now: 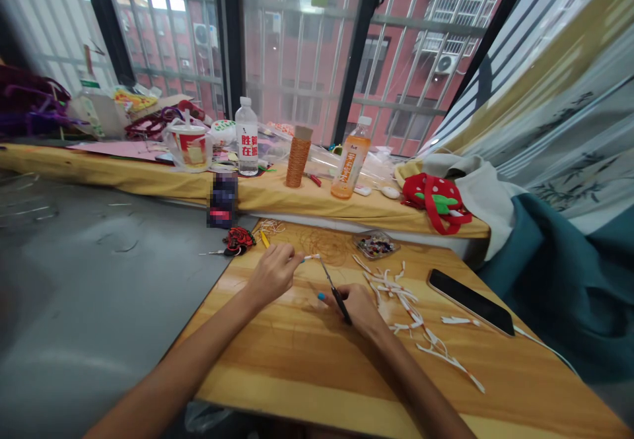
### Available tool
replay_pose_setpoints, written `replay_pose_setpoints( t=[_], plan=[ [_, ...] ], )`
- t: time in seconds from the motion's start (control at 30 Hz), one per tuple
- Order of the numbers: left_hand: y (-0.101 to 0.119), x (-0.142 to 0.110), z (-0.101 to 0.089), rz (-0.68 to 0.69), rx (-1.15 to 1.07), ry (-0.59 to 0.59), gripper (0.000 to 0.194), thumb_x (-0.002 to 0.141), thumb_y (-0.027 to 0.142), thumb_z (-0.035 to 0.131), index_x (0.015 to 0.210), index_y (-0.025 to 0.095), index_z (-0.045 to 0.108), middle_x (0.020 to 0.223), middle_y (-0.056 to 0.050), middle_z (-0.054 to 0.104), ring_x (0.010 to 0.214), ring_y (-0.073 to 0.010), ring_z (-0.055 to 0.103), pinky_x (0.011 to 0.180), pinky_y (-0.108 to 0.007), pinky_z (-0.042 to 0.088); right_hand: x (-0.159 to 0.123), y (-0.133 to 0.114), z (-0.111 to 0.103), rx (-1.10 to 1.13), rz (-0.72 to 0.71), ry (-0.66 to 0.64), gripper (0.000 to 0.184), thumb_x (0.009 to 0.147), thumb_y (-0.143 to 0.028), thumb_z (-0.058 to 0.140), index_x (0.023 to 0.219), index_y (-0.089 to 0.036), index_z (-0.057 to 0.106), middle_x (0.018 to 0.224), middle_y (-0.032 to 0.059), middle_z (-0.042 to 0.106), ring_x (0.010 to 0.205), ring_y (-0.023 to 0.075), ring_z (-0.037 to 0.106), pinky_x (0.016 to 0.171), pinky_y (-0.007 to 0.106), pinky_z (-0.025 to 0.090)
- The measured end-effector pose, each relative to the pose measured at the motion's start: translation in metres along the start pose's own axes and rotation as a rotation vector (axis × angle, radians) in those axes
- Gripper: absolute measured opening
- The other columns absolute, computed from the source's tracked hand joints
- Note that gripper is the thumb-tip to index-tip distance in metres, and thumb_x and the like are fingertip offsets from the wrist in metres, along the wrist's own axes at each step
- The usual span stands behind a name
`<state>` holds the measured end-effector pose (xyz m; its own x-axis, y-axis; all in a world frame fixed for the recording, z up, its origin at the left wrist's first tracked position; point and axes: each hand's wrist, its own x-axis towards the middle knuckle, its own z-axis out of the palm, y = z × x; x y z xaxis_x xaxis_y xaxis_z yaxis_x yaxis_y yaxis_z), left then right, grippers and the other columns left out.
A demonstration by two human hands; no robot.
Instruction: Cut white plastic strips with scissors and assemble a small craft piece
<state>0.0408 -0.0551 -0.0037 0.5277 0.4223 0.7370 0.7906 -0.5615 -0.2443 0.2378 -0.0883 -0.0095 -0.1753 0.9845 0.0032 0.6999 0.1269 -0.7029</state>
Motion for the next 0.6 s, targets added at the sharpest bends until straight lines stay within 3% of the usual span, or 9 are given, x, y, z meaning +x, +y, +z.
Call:
replay_pose_setpoints(
  t=[0.43, 0.6],
  plan=[
    [0.006, -0.0009, 0.0007, 0.103, 0.027, 0.042, 0.022, 0.083, 0.011, 0.034, 0.086, 0.013, 0.056, 0.065, -0.004, 0.046, 0.064, -0.0166, 0.04, 0.058, -0.029, 0.03, 0.0025, 0.004, 0.0044, 0.062, -0.007, -0.006, 0.045, 0.068, -0.053, 0.046, 0.045, -0.014, 0.05, 0.04, -0.0043, 0.037, 0.039, 0.007, 0.033, 0.038, 0.019, 0.019],
    [0.0047, -0.0006, 0.0004, 0.102, 0.041, 0.046, 0.022, 0.082, 0.01, 0.034, 0.085, 0.013, 0.056, 0.066, -0.004, 0.046, 0.064, -0.017, 0.041, 0.058, -0.029, 0.029, -0.0012, -0.0034, 0.0034, 0.099, 0.008, 0.111, 0.043, 0.067, -0.051, 0.049, 0.041, -0.016, 0.047, 0.039, -0.0053, 0.035, 0.037, 0.0068, 0.033, 0.038, 0.019, 0.02]
  ],
)
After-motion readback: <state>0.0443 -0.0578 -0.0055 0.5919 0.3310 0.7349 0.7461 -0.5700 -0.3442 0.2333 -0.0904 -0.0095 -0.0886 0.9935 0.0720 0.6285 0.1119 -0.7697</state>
